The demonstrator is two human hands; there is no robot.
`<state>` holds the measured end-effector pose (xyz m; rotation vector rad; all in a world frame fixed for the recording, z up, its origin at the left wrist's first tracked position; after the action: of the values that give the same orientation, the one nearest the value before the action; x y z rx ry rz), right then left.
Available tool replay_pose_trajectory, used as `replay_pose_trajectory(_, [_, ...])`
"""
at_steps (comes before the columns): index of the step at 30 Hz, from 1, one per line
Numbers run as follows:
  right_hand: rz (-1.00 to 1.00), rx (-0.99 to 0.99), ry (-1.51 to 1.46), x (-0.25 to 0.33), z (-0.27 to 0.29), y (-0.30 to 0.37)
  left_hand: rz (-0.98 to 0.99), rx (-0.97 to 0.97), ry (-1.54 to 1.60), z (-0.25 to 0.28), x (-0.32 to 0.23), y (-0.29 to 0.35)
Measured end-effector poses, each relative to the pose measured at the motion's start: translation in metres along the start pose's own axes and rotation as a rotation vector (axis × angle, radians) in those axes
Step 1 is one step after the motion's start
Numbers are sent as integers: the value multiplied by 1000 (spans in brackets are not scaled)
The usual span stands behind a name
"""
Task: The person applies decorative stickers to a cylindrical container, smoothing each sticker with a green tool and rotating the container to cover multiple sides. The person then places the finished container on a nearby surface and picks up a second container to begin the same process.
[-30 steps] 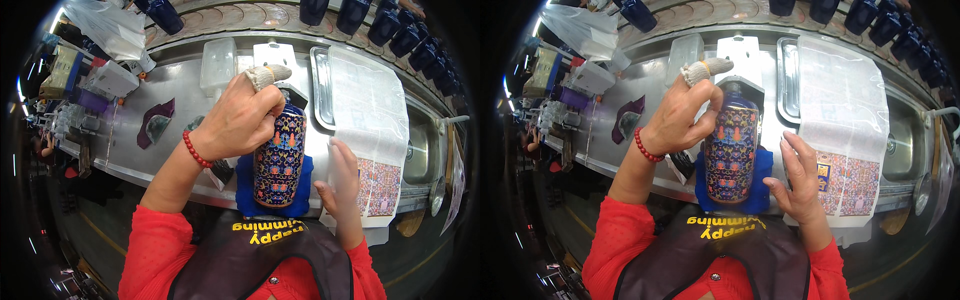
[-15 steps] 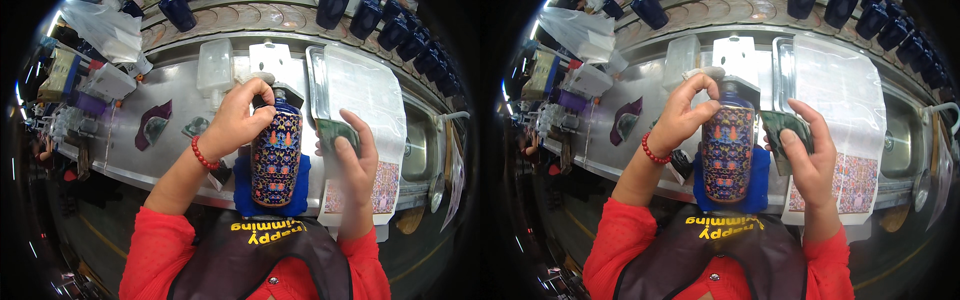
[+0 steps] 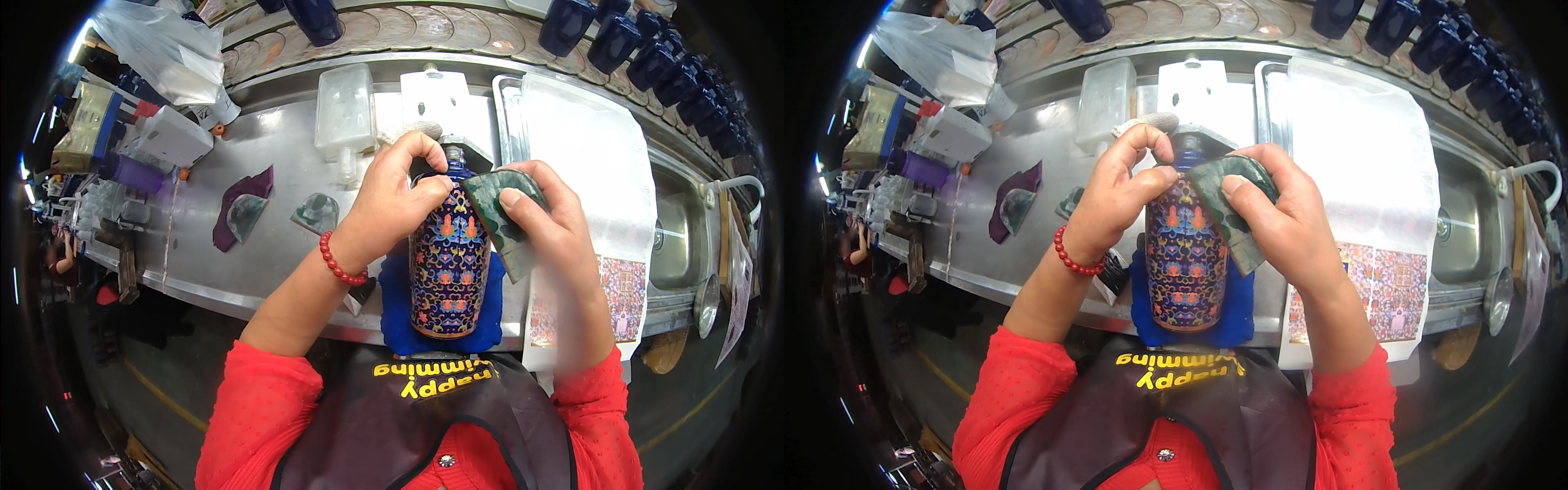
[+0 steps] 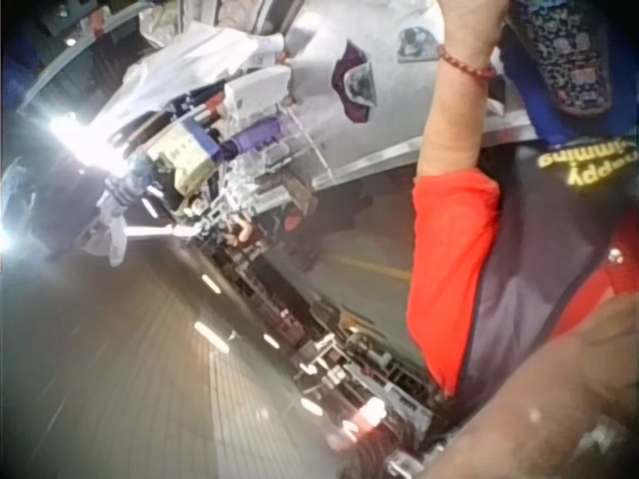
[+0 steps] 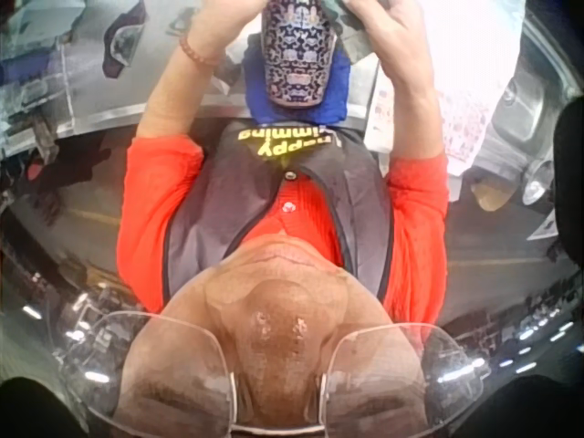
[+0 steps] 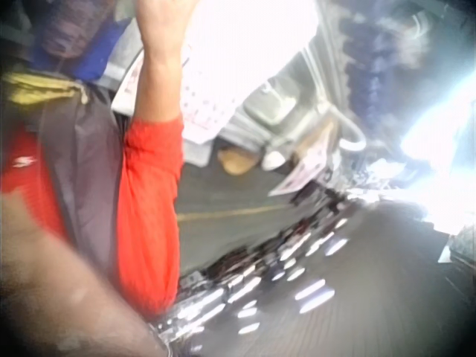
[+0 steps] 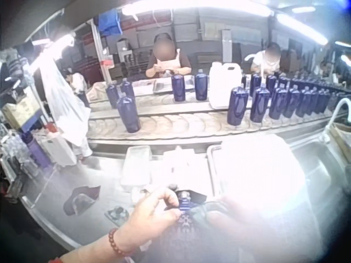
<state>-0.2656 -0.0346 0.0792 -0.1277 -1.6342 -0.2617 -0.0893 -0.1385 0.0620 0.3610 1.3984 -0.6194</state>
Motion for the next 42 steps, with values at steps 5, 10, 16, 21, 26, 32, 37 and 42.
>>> replay_pose_trajectory(5, [-31, 25, -45, 3, -8, 1, -1, 3, 33, 0, 1, 1])
replay_pose_trajectory(10, [-30, -20, -28, 1, -10, 3, 2, -16, -3, -1, 5, 2])
replay_pose_trajectory(16, [-63, -53, -128, -6, -11, 6, 24, -15, 11, -2, 6, 4])
replay_pose_trajectory(21, [-70, -18, -106, -10, -11, 7, -49, -84, 36, -3, 4, 2])
replay_pose_trajectory(26, [-49, -32, -73, -11, -11, 6, 4, -5, 27, -1, 6, 4])
replay_pose_trajectory(32, [-42, -57, -222, -11, -10, 9, -3, -17, 27, -2, 8, 4])
replay_pose_trajectory(37, [-38, -63, -99, -15, -9, 10, 10, -11, -19, -1, 9, 4])
replay_pose_trajectory(42, [-7, -86, -87, -16, -9, 9, 12, -11, 16, -1, 9, 5])
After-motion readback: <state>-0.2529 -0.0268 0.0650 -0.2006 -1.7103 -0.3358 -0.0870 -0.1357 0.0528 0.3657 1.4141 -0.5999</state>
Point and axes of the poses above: each hand's wrist, its own y-axis away from the middle knuckle, its own z-axis out of the back of the hand, x = y × z, the point moved 4 cm from there along -y, towards the middle knuckle, and after that the axes turned 4 degrees about -x, right-handed, at the moved point
